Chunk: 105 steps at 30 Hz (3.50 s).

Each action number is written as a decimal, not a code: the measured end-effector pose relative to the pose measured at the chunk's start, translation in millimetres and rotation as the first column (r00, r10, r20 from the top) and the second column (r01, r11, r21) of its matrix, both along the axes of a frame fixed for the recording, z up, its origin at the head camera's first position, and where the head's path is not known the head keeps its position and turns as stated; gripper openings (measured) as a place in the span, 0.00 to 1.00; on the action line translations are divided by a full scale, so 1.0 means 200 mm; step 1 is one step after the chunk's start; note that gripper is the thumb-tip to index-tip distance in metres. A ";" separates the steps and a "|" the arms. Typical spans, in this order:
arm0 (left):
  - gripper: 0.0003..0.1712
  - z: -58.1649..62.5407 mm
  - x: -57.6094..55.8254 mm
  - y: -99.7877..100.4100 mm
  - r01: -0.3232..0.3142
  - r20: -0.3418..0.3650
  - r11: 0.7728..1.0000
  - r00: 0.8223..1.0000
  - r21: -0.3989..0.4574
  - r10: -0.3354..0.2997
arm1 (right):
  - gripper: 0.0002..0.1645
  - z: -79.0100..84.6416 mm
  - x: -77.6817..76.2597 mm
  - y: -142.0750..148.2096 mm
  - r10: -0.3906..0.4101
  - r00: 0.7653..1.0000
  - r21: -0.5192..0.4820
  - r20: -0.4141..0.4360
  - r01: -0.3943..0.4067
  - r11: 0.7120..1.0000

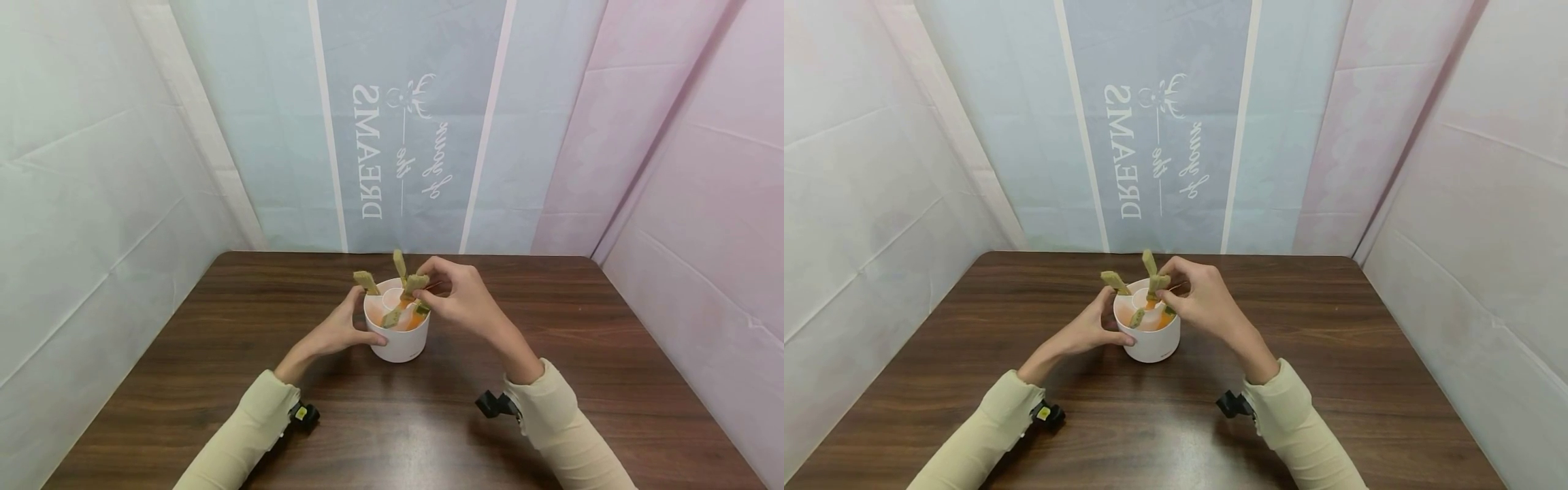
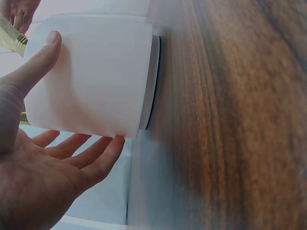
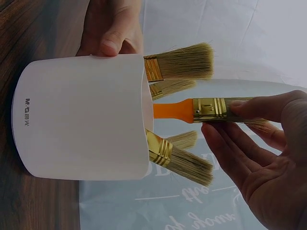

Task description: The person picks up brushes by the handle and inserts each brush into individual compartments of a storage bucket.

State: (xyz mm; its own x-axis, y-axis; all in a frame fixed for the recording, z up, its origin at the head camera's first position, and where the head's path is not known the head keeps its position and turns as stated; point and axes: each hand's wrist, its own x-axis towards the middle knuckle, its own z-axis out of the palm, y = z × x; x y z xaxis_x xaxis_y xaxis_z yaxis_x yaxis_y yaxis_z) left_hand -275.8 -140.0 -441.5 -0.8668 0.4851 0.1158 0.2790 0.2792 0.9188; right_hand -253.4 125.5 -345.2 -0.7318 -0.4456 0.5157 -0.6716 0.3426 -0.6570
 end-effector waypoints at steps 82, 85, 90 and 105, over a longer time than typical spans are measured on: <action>0.58 0.00 0.01 0.00 0.005 0.022 1.000 1.000 0.009 -0.005 | 0.12 -0.06 0.01 -0.08 -0.023 0.999 0.148 -0.033 0.028 0.989; 0.58 0.00 0.01 0.00 0.006 0.020 1.000 1.000 0.011 -0.006 | 0.12 -0.06 0.01 -0.08 -0.025 0.999 0.154 -0.044 0.032 0.988; 0.57 0.00 0.01 0.00 0.005 0.013 1.000 1.000 0.008 -0.005 | 0.13 -0.06 0.01 -0.08 -0.024 0.999 0.160 -0.038 0.030 0.987; 0.57 0.00 0.01 0.00 0.002 0.016 1.000 1.000 0.005 -0.002 | 0.11 -0.04 0.01 -0.08 -0.014 1.000 0.170 -0.006 0.015 0.985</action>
